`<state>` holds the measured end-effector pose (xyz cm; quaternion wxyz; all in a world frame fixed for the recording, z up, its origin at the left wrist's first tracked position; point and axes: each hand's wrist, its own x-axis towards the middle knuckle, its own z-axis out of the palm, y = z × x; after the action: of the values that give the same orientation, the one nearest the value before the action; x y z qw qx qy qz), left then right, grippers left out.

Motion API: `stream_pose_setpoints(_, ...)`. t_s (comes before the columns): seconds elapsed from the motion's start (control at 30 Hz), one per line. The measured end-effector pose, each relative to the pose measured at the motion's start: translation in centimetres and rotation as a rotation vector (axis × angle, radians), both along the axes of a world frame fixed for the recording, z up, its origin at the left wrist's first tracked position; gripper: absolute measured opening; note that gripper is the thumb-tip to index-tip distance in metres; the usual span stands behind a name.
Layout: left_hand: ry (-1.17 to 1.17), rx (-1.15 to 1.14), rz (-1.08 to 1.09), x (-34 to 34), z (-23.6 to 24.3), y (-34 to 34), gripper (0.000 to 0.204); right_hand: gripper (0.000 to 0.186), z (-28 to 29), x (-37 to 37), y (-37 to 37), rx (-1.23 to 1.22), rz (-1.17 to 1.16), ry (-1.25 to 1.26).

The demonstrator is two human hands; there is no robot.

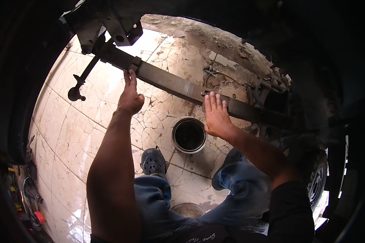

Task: The person works under a vehicle, repeatedly adjusting and aligning a metal suspension component with both hands. The person holds and repositions the part multiple times while a bucket sits on the tiled floor below.

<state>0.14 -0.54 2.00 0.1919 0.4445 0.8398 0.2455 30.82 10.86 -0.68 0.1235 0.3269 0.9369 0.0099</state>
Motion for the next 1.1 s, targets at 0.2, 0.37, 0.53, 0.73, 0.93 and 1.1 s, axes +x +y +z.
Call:
stream_pose_setpoints(0.2, -0.017, 0.012, 0.03, 0.6, 0.0, 0.1, 0.095, 0.086, 0.5, -0.3, 3.4, 0.094, -0.047, -0.06)
stream_pose_setpoints(0.37, 0.067, 0.054, 0.005, -0.7, -1.7, -0.3, 0.099, 0.086, 0.2, 0.0, 0.3, 0.074, 0.036, -0.063)
stream_pose_setpoints(0.53, -0.02, 0.048, 0.014, 0.6, -0.4, 0.6, 0.096, 0.087, 0.8, 1.1, 3.8, 0.082, 0.009, -0.052)
stream_pose_setpoints(0.73, 0.068, 0.029, -0.018, -0.2, -0.1, -0.4, 0.095, 0.093, 0.5, 1.2, -0.1, 0.042, 0.082, -0.017)
stream_pose_setpoints(0.93, 0.049, -0.005, -0.003, 0.4, 0.1, 0.2, 0.093, 0.098, 0.6, 1.2, 3.4, 0.058, -0.06, -0.038)
stream_pose_setpoints(1.1, -0.046, 0.036, 0.001, -0.2, -0.4, -0.1, 0.099, 0.09, 0.1, 1.5, -0.6, 0.068, 0.022, -0.02)
